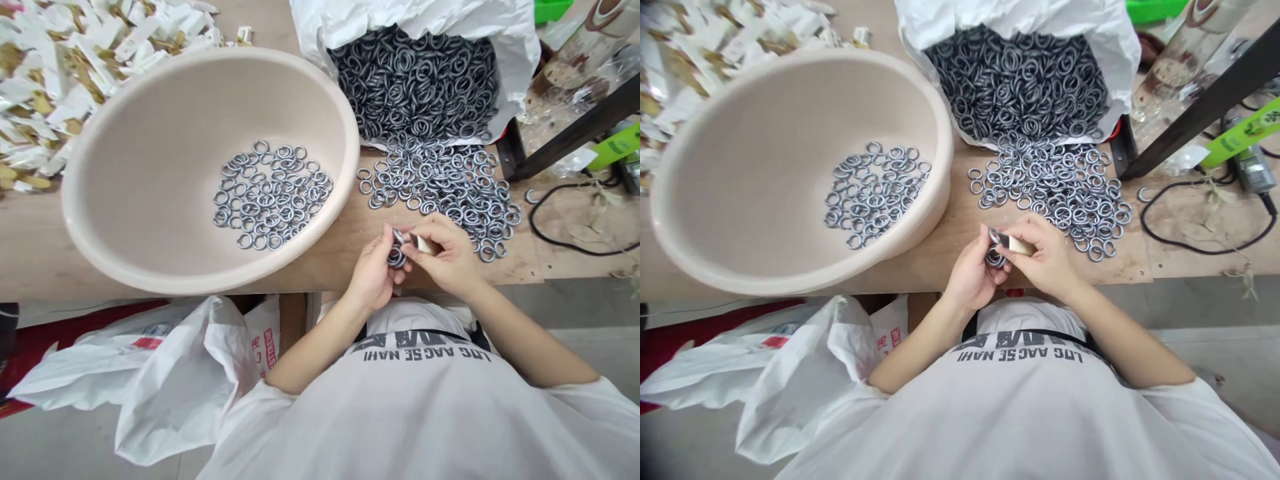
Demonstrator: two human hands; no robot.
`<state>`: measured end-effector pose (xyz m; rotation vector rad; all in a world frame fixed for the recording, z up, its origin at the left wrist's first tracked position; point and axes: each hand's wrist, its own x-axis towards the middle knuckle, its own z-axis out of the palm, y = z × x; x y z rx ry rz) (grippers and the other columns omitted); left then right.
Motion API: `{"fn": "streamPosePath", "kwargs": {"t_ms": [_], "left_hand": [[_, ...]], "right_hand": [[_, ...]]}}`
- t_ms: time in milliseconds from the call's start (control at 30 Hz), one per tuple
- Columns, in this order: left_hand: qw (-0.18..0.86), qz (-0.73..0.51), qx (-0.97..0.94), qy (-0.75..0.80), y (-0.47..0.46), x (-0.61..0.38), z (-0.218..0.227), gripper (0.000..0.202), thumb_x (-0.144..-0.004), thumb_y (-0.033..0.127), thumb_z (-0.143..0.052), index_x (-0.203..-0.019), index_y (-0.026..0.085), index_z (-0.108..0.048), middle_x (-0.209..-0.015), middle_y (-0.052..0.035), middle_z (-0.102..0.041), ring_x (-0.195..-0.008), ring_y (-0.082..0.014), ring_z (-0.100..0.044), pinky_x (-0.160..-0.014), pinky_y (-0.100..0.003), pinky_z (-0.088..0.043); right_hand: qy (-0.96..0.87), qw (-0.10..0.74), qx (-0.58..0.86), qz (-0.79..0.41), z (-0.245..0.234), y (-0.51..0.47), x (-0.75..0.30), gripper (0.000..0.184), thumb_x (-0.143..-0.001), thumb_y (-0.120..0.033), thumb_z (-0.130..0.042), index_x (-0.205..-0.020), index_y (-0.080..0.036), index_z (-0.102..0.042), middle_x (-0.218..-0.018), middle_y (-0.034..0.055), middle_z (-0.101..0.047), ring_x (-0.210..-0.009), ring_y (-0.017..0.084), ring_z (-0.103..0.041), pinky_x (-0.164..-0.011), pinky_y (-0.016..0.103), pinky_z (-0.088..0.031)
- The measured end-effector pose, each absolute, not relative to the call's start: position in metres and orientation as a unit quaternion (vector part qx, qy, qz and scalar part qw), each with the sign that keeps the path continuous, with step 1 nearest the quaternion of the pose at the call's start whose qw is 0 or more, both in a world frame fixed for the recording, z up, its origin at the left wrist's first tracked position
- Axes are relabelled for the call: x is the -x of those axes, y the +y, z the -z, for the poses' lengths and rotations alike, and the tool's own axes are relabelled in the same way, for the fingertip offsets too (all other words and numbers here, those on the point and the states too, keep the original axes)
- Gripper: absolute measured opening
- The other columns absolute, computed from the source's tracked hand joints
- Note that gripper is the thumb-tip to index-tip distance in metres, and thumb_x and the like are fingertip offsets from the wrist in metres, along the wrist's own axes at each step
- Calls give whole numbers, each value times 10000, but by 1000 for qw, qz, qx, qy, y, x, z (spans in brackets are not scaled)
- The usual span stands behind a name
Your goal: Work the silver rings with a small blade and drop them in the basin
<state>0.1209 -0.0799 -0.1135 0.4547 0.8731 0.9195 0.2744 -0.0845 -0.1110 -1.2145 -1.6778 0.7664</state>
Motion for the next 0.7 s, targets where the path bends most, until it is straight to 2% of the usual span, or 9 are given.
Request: {"fn": "streamPosePath", "kwargs": {"t_ms": [133,200,300,367,500,567,700], "left_hand": [[768,-437,-243,400,-83,-128,114,480,-785,617,-777,-843,163,-631,-613,45,-530,-485,-50,-474,-374,-136,-277],[763,-443,-258,394,-82,-127,115,479,-781,600,-789,-780,165,-588,-603,51,-519,-473,-39,-446,-380,-135,-254],[755,-437,-287,396,-82,-126,117,507,-782,621,-777,-740,166,-558,-590,57,-502,-449,-32,-423,-385,-143,-235],[746,-435,-303,403,-83,-127,119,509,-790,640,-758,-748,171,-563,-575,63,-483,-438,-37,-433,-383,-150,-231],[724,-447,-313,423,-84,-130,117,543,-825,688,-690,-733,172,-550,-607,45,-527,-420,-38,-454,-376,-171,-225],[718,-454,-298,436,-83,-132,114,574,-827,713,-667,-705,171,-523,-622,36,-543,-413,-35,-448,-374,-179,-224],[717,-470,-249,450,-82,-134,107,589,-781,720,-710,-692,181,-491,-577,59,-481,-412,-34,-410,-376,-172,-255]], "right_hand": [[-691,462,495,-254,117,-92,-275,104,-839,-290,-801,-901,-257,-725,-875,11,-589,-845,181,-599,-753,338,-484],[-673,465,502,-279,115,-90,-279,184,-826,-348,-814,-938,-255,-701,-878,8,-590,-812,176,-575,-733,334,-476],[-672,448,488,-332,108,-85,-284,298,-847,-425,-790,-1084,-264,-708,-959,27,-636,-875,193,-595,-799,356,-491],[-678,432,478,-354,105,-81,-285,280,-860,-435,-782,-1071,-261,-726,-975,30,-666,-911,199,-613,-839,362,-489],[-648,434,489,-391,106,-78,-284,280,-934,-501,-684,-1009,-232,-711,-895,21,-692,-843,186,-633,-795,340,-479],[-666,416,513,-347,106,-81,-284,340,-982,-544,-587,-1011,-220,-685,-899,35,-691,-838,191,-629,-773,336,-458],[-765,301,532,-203,99,-93,-281,394,-1031,-534,-467,-863,-215,-625,-806,35,-631,-739,176,-553,-668,321,-358]]}}
